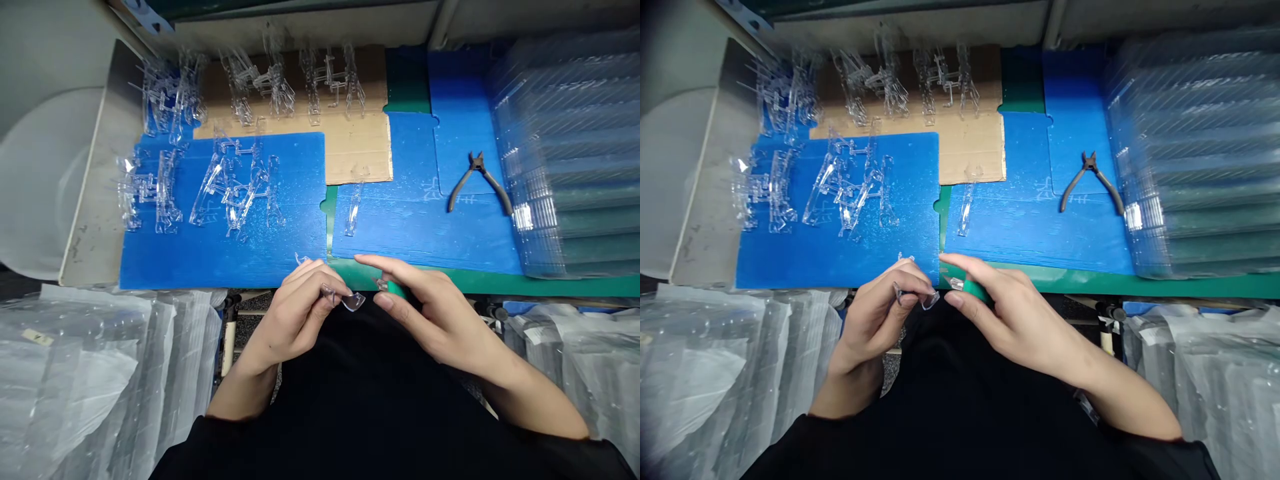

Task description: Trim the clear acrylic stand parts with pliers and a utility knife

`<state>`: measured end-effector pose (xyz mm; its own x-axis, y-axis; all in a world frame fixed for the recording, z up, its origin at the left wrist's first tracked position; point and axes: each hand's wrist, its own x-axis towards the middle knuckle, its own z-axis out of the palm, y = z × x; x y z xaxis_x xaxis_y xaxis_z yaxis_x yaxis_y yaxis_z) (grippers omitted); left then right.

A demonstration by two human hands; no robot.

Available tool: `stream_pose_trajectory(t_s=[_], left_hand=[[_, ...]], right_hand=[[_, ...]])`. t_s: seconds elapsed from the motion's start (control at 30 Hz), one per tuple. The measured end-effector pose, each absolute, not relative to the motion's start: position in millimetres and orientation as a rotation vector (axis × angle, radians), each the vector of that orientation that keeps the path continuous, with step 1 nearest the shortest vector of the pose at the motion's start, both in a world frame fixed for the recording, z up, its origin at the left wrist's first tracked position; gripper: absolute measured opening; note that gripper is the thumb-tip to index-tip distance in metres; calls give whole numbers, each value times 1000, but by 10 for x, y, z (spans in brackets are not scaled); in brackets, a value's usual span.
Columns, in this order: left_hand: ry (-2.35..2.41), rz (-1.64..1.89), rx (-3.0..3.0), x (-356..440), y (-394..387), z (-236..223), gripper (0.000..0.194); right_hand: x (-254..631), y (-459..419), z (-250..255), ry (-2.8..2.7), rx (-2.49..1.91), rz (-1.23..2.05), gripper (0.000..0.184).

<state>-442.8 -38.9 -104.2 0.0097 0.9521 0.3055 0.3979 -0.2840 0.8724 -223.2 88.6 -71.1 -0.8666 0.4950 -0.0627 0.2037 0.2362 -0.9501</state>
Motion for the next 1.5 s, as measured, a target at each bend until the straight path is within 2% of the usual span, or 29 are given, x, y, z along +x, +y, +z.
stream_pose_trajectory(t_s=[0.17,0.27,0.37,0.53,0.63,0.83,1.0,1.27,1.5], left_hand=[[1302,1246,1612,-4368,-383,-1034,18],[1257,1267,1420,-4344,-389,-1055,22],[1214,1282,1276,-4332,-407,-1092,27],[1183,1253,1205,-4310,-417,-1091,28],[1155,1220,1207,-4306,-404,-1075,29],[1132,1215,1279,-4319,-381,-1107,25],[1128,1178,1325,-4328,-376,-1099,25],[1080,1186,1385,-4310,-320,-1043,24],[1109,1155,1427,-4339,-336,-1039,24]], right_hand=[[-2249,886,-764,-2130,-816,1794,41],[-2219,872,-823,-2062,-1004,1786,28],[-2202,854,-855,-2084,-976,1799,21],[-2235,812,-827,-2180,-683,1425,4],[-2249,776,-804,-2206,-582,1359,17],[-2262,719,-805,-2210,-477,1451,48],[-2238,720,-821,-2275,-460,1350,51],[-2146,736,-720,-2429,-421,1371,60],[-2125,750,-695,-2371,-399,1544,59]])
